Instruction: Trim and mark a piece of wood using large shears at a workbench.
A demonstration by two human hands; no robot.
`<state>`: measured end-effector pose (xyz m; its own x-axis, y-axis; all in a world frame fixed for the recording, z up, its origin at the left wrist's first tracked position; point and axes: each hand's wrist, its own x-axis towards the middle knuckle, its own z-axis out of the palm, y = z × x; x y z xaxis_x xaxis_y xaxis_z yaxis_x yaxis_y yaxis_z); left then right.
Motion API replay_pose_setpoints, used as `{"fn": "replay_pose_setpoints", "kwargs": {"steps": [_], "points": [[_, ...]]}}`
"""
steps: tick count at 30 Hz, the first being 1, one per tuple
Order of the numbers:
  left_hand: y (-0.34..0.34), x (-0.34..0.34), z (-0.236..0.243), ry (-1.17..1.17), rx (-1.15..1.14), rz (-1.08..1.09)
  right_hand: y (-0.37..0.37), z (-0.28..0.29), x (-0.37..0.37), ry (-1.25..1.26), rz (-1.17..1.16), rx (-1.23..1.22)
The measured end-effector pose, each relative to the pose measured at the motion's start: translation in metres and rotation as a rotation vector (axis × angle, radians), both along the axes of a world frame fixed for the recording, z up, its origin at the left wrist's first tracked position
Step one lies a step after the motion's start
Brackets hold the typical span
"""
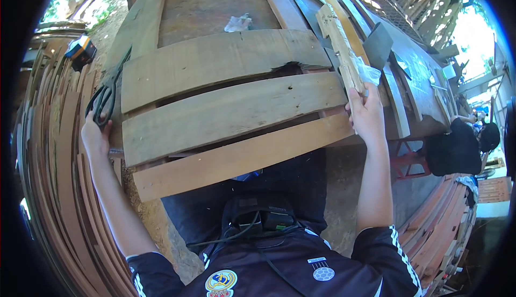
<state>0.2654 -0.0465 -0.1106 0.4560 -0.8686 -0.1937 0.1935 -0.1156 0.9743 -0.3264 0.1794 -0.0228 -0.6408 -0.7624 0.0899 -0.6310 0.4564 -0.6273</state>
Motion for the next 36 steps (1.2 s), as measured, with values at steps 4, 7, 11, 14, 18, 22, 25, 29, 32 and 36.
{"fn": "replay_pose_setpoints", "kwargs": {"steps": [4,7,11,14,18,22,25,29,32,36], "points": [[0.047,-0.025,0.035,-0.303,0.176,-0.157,-0.013,-0.017,-0.020,0.365,-0.019,-0.026],[0.076,-0.028,0.048,-0.646,0.231,-0.207,-0.027,-0.016,-0.022,0.483,0.003,-0.079],[0.111,-0.032,0.059,-0.908,0.213,-0.183,-0.034,-0.024,-0.026,0.533,0.078,-0.237],[0.140,-0.059,0.070,-0.772,0.190,-0.240,-0.035,-0.023,-0.019,0.566,0.136,-0.258],[0.164,-0.095,0.083,-0.741,0.113,-0.477,-0.037,-0.022,-0.015,0.470,0.182,-0.353],[0.167,-0.120,0.075,-0.938,0.202,-0.369,-0.020,-0.014,0.013,0.524,0.237,-0.476],[0.164,-0.123,0.075,-0.876,0.155,-0.354,0.013,-0.019,0.027,0.451,0.198,-0.373],[0.163,-0.121,0.076,-0.770,0.108,-0.387,0.040,-0.032,0.035,0.364,0.189,-0.205],[0.161,-0.121,0.075,-0.769,0.106,-0.410,0.044,-0.040,0.034,0.083,0.106,-0.148],[0.159,-0.115,0.072,-0.656,0.100,-0.443,0.042,-0.040,0.022,0.004,0.104,-0.078]]}}
